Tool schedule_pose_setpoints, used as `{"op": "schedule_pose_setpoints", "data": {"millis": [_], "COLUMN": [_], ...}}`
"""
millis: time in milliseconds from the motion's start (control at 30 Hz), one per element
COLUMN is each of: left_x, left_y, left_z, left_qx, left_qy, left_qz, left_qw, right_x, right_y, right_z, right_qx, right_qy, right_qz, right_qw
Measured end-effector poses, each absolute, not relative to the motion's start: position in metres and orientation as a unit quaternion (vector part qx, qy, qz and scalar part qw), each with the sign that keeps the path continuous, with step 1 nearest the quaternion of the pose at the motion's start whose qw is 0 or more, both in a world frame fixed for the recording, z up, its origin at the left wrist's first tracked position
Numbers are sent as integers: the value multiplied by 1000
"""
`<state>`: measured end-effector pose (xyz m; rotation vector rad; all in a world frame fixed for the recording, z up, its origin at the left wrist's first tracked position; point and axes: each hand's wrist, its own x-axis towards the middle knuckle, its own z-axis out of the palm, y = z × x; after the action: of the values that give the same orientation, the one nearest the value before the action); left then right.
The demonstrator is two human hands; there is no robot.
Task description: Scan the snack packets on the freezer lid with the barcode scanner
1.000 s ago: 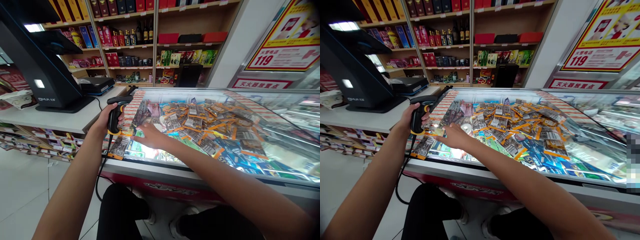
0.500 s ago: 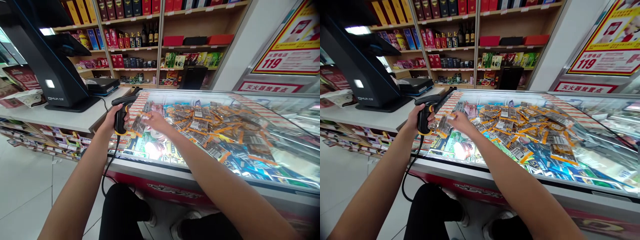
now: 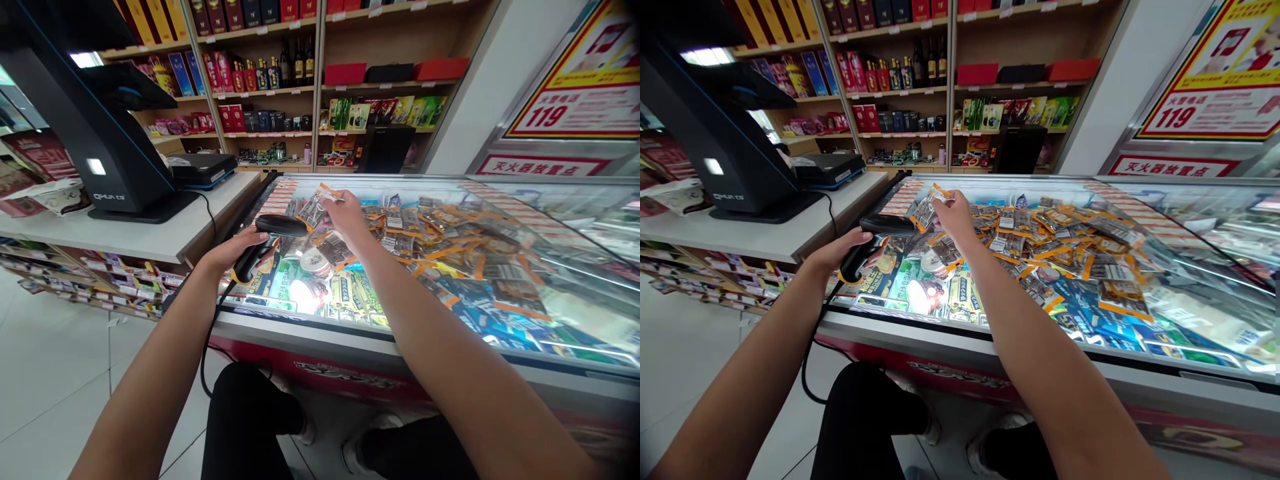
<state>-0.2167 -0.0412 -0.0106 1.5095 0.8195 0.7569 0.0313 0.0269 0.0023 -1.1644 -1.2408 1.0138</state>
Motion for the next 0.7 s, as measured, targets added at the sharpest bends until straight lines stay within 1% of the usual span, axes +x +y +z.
{"op": "schedule_pose_setpoints", "data": {"millis": [133,367,533,700], "left_x": [-218,-216,-217,-217], "left_y": [-41,-42,-43,-41], "left_z": [-12,-11,-12,-13], "left_qx": [653,675,676,682], "left_qy": [339,343,356,335], "left_qz": [330,316,361,341], "left_qw": [591,571,535,553], "right_x": [33,34,38,40], "right_y": [23,29,32,32], "right_z": [6,1,-1,-1], "right_qx": [-500,-495,-493,-495], "right_qy": [-532,-542,-560,-560], "right_qz": [425,416,396,394], "right_qw": [535,537,536,536]}}
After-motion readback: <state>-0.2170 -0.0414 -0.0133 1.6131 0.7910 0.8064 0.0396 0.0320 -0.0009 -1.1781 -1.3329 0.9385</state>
